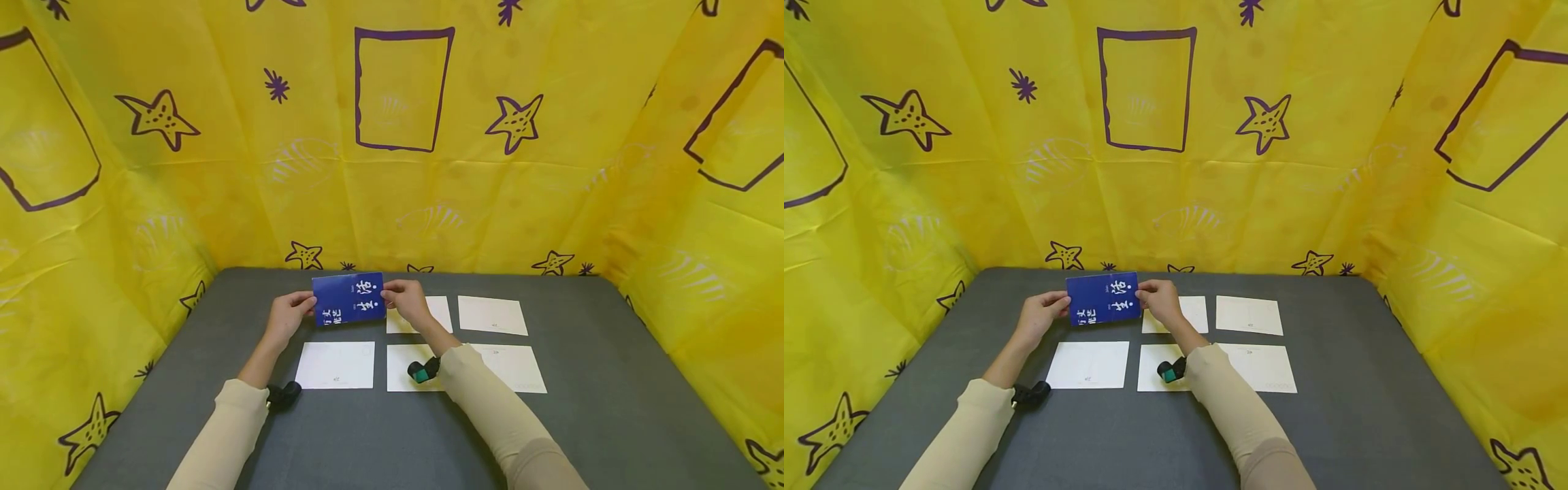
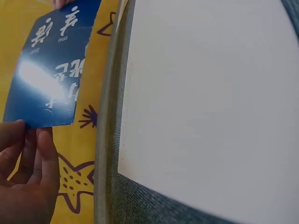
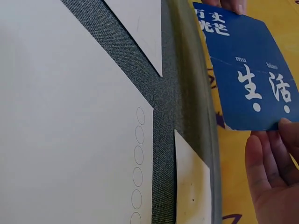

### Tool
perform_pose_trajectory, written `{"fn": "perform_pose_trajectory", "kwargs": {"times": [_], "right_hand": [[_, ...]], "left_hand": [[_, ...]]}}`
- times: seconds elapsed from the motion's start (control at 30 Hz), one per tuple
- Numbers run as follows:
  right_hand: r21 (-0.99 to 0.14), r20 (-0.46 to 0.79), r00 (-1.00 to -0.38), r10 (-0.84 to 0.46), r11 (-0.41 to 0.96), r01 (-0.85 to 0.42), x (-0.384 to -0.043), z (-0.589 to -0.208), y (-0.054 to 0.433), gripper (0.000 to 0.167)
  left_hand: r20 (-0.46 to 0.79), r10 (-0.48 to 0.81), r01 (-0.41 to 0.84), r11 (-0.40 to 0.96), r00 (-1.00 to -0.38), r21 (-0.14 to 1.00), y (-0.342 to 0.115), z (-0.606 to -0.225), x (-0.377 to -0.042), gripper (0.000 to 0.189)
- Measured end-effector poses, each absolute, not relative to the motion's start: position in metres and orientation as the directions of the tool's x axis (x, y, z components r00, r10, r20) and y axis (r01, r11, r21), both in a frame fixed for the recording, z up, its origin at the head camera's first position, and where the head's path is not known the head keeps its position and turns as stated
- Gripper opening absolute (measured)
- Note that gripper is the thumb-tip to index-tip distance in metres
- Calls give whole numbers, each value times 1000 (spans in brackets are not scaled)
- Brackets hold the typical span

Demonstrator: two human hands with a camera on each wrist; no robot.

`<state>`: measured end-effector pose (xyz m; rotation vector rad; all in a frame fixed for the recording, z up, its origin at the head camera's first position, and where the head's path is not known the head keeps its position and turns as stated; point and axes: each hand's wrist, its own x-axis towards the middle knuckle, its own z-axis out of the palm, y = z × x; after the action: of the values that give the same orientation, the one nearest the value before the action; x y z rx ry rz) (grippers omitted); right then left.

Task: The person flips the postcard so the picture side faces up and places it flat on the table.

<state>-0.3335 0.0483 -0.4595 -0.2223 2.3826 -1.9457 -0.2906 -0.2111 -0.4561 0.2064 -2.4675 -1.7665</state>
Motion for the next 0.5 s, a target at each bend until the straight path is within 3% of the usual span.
{"fn": "perform_pose_trajectory", "kwargs": {"times": [0.5], "right_hand": [[-990,-44,-996,-81,136,33,-336,-466,40,14]], "left_hand": [[-128,-198,-176,250,-972,952,-212,-459,-295,34]]}}
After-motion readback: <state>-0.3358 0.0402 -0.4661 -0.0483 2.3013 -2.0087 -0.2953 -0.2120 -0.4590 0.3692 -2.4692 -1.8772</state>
